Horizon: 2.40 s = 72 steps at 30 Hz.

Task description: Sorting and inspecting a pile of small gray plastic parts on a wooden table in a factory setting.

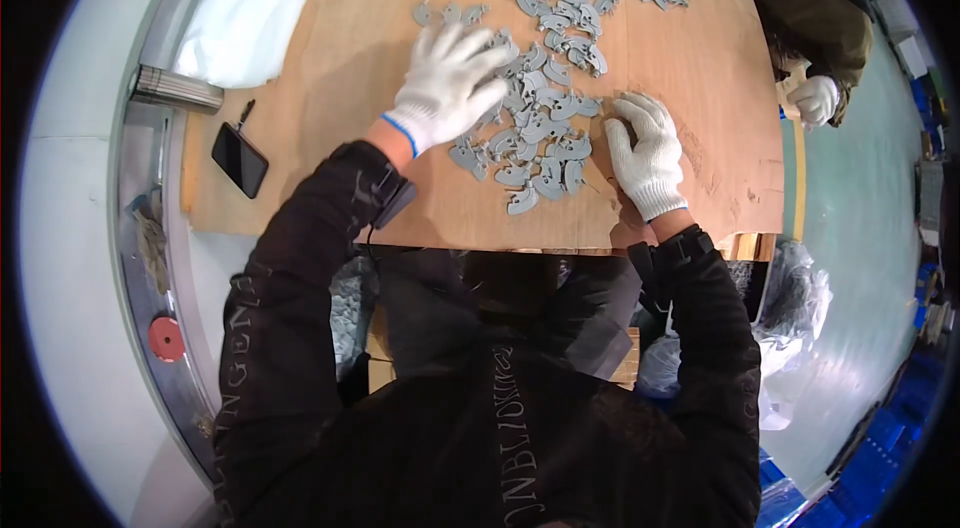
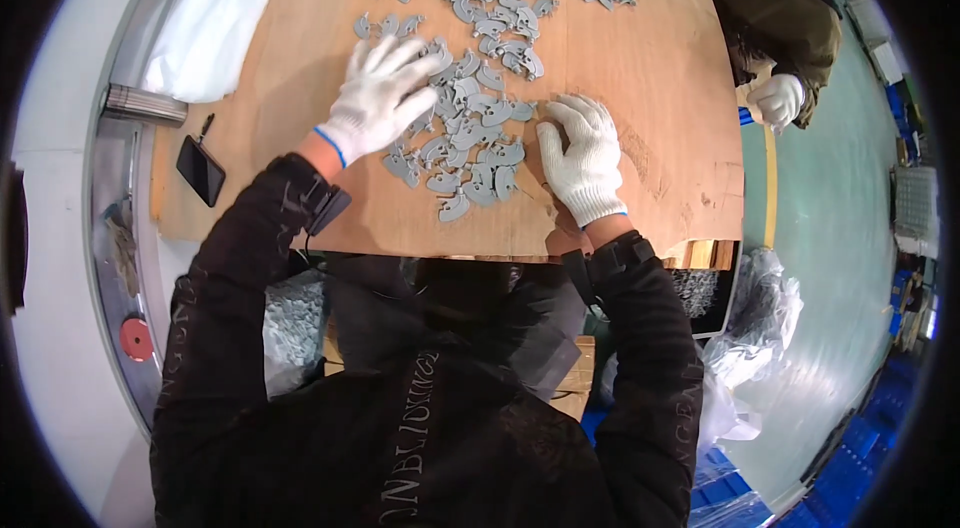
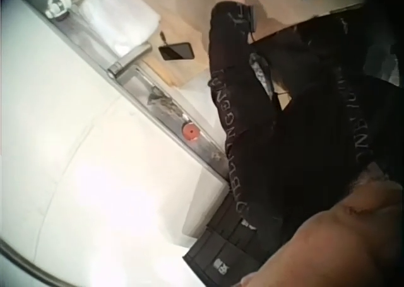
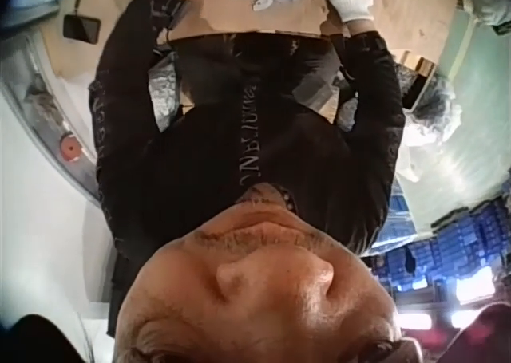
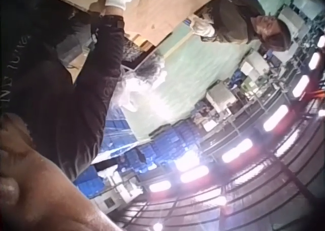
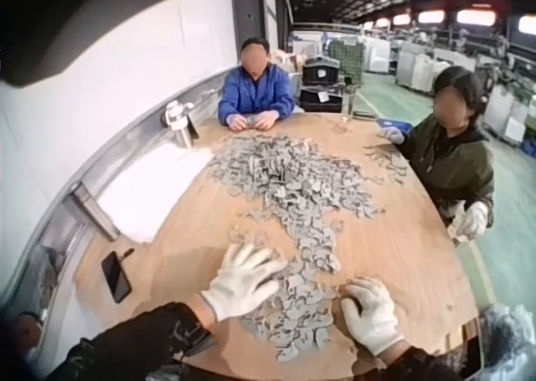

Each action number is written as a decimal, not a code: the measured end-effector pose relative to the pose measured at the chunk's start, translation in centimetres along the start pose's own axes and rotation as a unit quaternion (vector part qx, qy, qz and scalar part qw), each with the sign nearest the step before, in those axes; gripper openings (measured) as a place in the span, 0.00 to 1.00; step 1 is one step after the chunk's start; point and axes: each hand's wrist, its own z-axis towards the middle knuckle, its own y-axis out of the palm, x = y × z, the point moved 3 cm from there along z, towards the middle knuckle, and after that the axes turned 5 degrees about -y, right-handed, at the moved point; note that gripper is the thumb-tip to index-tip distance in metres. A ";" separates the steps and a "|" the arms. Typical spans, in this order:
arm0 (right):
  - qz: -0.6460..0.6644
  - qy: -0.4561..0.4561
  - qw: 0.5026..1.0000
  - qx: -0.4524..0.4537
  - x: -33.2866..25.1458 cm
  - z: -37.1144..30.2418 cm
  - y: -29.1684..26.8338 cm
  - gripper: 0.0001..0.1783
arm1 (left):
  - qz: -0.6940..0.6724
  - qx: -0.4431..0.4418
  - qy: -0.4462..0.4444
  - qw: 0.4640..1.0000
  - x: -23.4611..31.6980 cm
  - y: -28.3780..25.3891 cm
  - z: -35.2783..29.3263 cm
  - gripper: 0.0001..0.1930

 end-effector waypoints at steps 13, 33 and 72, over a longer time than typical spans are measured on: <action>-0.087 -0.027 0.995 -0.035 -5.7 -2.3 0.0 0.31 | -0.086 0.055 -0.138 0.985 5.0 -0.8 -10.7 0.29; 0.001 0.038 0.999 -0.020 -5.4 -7.2 -0.2 0.34 | -0.124 0.086 -0.156 0.976 0.2 -0.8 -16.2 0.25; 0.021 -0.123 0.985 -0.117 -14.5 -13.8 0.2 0.28 | -0.149 -0.090 0.080 0.981 10.9 -3.8 -20.0 0.18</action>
